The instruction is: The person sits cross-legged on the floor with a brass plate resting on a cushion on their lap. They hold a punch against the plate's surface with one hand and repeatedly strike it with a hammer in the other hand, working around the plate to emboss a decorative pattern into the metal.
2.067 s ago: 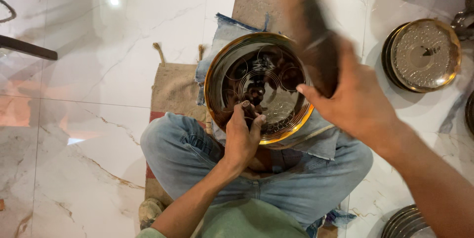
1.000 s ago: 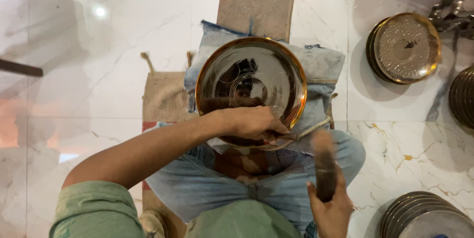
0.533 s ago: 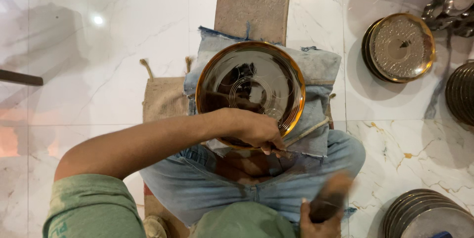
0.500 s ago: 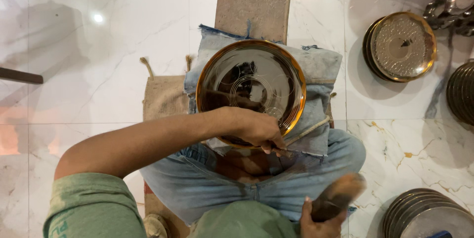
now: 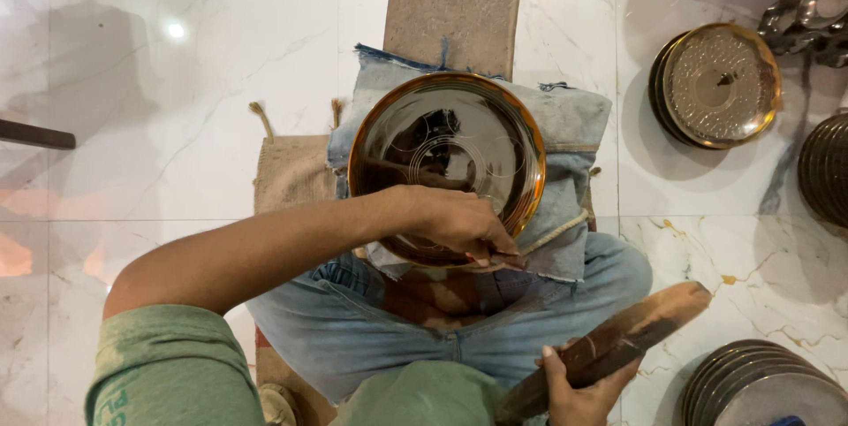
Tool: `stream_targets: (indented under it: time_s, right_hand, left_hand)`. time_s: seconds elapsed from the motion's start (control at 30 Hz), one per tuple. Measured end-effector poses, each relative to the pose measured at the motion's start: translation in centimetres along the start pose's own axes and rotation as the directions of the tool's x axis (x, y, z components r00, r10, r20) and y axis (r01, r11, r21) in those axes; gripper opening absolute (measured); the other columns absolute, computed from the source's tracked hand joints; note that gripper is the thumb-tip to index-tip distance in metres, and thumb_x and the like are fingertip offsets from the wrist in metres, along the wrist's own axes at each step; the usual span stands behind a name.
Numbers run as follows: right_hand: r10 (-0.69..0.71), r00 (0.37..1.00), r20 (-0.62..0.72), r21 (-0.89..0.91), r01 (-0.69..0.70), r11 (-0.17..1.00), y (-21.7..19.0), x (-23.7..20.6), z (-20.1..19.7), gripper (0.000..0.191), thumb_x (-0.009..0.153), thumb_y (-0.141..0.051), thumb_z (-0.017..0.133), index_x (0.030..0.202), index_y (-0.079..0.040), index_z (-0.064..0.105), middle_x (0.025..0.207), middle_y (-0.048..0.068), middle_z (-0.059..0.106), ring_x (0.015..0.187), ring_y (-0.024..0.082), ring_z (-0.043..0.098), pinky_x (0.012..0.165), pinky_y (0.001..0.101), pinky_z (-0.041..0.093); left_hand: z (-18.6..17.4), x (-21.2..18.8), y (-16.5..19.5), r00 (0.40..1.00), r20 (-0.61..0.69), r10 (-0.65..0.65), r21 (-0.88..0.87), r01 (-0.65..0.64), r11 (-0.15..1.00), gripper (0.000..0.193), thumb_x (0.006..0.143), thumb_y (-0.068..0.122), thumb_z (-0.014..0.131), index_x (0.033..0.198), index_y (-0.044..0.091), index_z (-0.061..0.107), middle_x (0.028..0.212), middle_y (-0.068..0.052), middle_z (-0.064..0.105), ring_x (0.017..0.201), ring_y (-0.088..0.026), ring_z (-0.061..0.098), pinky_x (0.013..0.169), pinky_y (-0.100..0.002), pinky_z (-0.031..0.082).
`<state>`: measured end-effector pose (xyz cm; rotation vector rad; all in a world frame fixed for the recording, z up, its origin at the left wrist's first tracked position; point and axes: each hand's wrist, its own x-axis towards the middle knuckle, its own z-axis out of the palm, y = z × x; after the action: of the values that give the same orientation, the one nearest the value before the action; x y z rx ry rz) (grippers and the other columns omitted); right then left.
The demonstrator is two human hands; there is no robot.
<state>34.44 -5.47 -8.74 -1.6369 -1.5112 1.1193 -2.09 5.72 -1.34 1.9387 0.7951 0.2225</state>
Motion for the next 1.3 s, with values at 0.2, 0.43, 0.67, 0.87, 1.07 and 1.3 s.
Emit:
stream_targets:
  time_s: [0.2, 0.43, 0.67, 0.87, 1.07, 1.3]
  right_hand:
    - [0.022, 0.997, 0.079, -0.219, -0.004, 0.976, -1.1, 0.7, 0.6, 0.108, 0.072, -0.011, 0.084, 0.163, -0.006, 0.025, 0.116, 0.024, 0.066, 0.106, 0.029, 0.066, 0.092, 0.0389, 0.053]
    - [0.114, 0.955, 0.275, -0.561, 0.063, 0.825, -6.9, 4.4, 0.2, 0.1, 0.077, -0.016, 0.083, 0.162, -0.018, 0.03, 0.114, 0.018, 0.07, 0.1, 0.032, 0.071, 0.086, 0.0414, 0.058]
    - [0.166, 0.926, 0.34, -0.683, 0.122, 0.72, -10.4, 6.3, 1.0, 0.096, 0.08, -0.017, 0.079, 0.161, -0.036, 0.029, 0.106, 0.021, 0.074, 0.095, 0.039, 0.075, 0.083, 0.048, 0.059]
    - [0.07, 0.95, 0.304, -0.42, 0.068, 0.905, -11.4, 8.8, -0.1, 0.107, 0.074, -0.009, 0.082, 0.163, -0.019, 0.023, 0.119, 0.023, 0.069, 0.101, 0.034, 0.072, 0.086, 0.048, 0.057]
    - [-0.234, 0.896, 0.377, -0.343, 0.37, 0.864, -15.4, 12.5, 1.1, 0.102, 0.08, -0.02, 0.079, 0.161, -0.01, 0.017, 0.108, 0.022, 0.068, 0.093, 0.034, 0.072, 0.08, 0.0462, 0.057]
    - [-0.071, 0.607, 0.792, -0.61, 0.792, -0.029, -27.2, 16.5, 4.2, 0.084, 0.092, -0.025, 0.07, 0.165, -0.042, 0.031, 0.118, 0.009, 0.068, 0.092, 0.029, 0.074, 0.077, 0.0436, 0.062]
  left_hand:
    - [-0.1, -0.7, 0.0, 0.995, -0.093, 0.039, 0.012, -0.038, 0.999, 0.042, 0.086, 0.019, 0.076, 0.126, 0.012, 0.068, 0.097, -0.01, 0.077, 0.089, -0.031, 0.073, 0.077, -0.045, 0.053]
    - [1.0, -2.5, 0.2, 0.934, -0.356, 0.021, -0.034, -0.035, 0.999, 0.042, 0.086, 0.015, 0.074, 0.126, 0.005, 0.068, 0.106, -0.014, 0.076, 0.094, -0.033, 0.074, 0.08, -0.044, 0.056]
    - [1.4, -3.1, 0.2, 0.913, -0.402, -0.075, -0.028, 0.07, 0.997, 0.043, 0.086, 0.01, 0.075, 0.128, 0.005, 0.068, 0.102, -0.018, 0.075, 0.092, -0.036, 0.073, 0.08, -0.045, 0.057]
    - [3.9, -4.8, 2.8, 0.235, -0.845, -0.48, -0.479, 0.066, 0.875, 0.044, 0.094, 0.009, 0.073, 0.136, 0.007, 0.058, 0.109, -0.009, 0.078, 0.096, -0.02, 0.078, 0.086, -0.032, 0.063]
    - [8.2, -2.9, 4.8, -0.058, -0.832, -0.552, -0.555, 0.124, 0.823, 0.039, 0.09, 0.01, 0.077, 0.122, 0.001, 0.057, 0.096, -0.012, 0.075, 0.086, -0.024, 0.076, 0.077, -0.036, 0.06]
    - [9.1, -2.1, 3.9, -0.119, -0.863, -0.491, -0.505, 0.175, 0.845, 0.038, 0.091, 0.009, 0.075, 0.123, -0.001, 0.056, 0.095, -0.016, 0.072, 0.086, -0.032, 0.072, 0.075, -0.041, 0.056]
